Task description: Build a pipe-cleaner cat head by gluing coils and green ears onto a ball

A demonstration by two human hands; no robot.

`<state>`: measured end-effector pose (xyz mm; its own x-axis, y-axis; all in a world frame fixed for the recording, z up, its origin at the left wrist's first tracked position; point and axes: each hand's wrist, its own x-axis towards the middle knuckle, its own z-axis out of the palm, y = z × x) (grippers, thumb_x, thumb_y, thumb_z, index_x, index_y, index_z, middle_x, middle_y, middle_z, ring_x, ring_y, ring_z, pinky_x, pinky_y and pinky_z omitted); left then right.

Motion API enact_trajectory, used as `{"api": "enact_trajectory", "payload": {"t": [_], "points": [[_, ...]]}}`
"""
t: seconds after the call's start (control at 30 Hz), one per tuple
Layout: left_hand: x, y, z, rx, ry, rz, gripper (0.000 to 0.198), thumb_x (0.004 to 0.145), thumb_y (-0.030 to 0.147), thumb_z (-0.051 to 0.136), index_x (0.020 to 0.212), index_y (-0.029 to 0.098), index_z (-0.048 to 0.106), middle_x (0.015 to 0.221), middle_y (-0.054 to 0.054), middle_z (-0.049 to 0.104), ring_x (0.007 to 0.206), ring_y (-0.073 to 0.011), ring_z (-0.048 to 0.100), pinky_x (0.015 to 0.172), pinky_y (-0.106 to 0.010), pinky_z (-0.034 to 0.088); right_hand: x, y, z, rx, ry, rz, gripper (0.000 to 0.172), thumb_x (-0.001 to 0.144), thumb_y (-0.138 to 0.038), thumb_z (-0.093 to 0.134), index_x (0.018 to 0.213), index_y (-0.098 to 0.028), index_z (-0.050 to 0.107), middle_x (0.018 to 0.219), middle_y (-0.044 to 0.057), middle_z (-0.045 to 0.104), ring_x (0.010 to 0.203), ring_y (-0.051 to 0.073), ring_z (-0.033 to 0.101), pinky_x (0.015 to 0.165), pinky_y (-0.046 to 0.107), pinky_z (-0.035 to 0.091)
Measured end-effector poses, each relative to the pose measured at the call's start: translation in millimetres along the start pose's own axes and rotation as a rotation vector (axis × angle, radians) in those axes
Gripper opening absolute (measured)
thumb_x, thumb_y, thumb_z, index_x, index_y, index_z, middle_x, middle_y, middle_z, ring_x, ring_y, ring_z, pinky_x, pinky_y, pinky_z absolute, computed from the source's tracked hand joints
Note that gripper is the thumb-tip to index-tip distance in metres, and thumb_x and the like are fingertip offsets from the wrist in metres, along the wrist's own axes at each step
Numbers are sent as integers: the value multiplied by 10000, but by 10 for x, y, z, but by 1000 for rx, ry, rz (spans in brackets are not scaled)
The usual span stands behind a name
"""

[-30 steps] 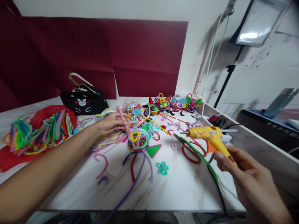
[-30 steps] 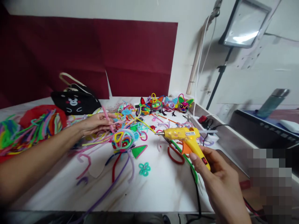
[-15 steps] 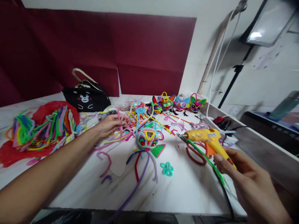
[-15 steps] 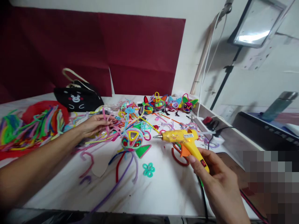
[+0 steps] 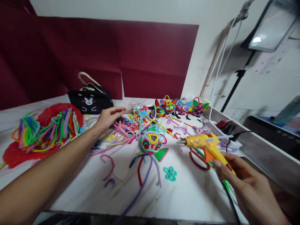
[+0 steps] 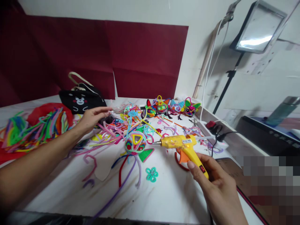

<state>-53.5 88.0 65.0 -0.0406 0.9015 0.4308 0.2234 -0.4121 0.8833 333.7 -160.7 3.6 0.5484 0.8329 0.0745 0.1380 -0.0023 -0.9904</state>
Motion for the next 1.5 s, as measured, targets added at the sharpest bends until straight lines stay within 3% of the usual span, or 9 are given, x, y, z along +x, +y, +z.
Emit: {"api": "enact_trajectory", "payload": {"t": [0.1, 0.2, 0.43, 0.73, 0.97, 1.13, 1.3, 1.5], "points": [[0, 8, -7, 13, 67, 3, 214, 627, 294, 837, 792, 175, 770, 750, -38, 762, 739, -190, 696, 678, -259, 545, -7, -17, 0, 27, -11, -15, 595, 642, -546, 881, 1145, -261, 738, 1108, 19, 722, 963, 186, 613, 724, 158, 507], [-62, -1, 9, -11, 50, -24, 261, 620, 285, 849, 809, 171, 710, 636, -13, 716, 625, -178, 692, 605, -259, 548, -23, -29, 8, 121, -54, -1, 563, 685, -529, 861, 1147, -234, 734, 1069, 43, 706, 910, 190, 596, 679, 174, 521], [-220, -62, 69, -57, -13, -138, 297, 685, 323, 811, 889, 138, 699, 699, -59, 750, 621, -204, 742, 630, -306, 604, -75, -87, 62, 351, -123, 108, 421, 715, -467, 866, 1076, -282, 753, 880, 6, 669, 774, 133, 550, 641, 117, 518], [-395, 16, 138, -18, -61, -181, 228, 676, 284, 761, 835, 139, 684, 658, -56, 760, 595, -197, 741, 590, -279, 592, -140, -180, 131, 409, -142, 199, 438, 636, -453, 906, 1003, -242, 790, 945, 49, 721, 737, 149, 617, 642, 160, 578], [-479, 123, 165, 75, -80, -117, 244, 688, 361, 742, 828, 166, 695, 636, -49, 761, 580, -222, 722, 545, -295, 560, -197, -261, 152, 440, -170, 206, 452, 558, -415, 934, 942, -220, 800, 850, 39, 703, 682, 162, 631, 616, 193, 589], [-493, 177, 148, 152, -70, -26, 225, 696, 374, 759, 807, 182, 725, 698, -50, 768, 677, -236, 734, 628, -298, 548, -164, -233, 104, 464, -217, 264, 425, 560, -418, 929, 928, -241, 812, 861, 41, 724, 687, 189, 643, 624, 234, 591], [-485, 210, 148, 181, -70, 46, 174, 721, 342, 757, 812, 194, 740, 755, -39, 760, 753, -224, 728, 715, -294, 539, -168, -216, 67, 461, -234, 260, 456, 547, -373, 943, 956, -232, 800, 882, 48, 723, 721, 199, 656, 659, 251, 596], [-447, 209, 139, 215, -27, 89, 113, 699, 286, 786, 692, 198, 714, 692, -5, 692, 669, -173, 626, 657, -259, 474, -190, -220, 43, 435, -287, 220, 425, 597, -379, 928, 969, -225, 792, 844, 44, 700, 729, 181, 641, 673, 226, 581]]}}
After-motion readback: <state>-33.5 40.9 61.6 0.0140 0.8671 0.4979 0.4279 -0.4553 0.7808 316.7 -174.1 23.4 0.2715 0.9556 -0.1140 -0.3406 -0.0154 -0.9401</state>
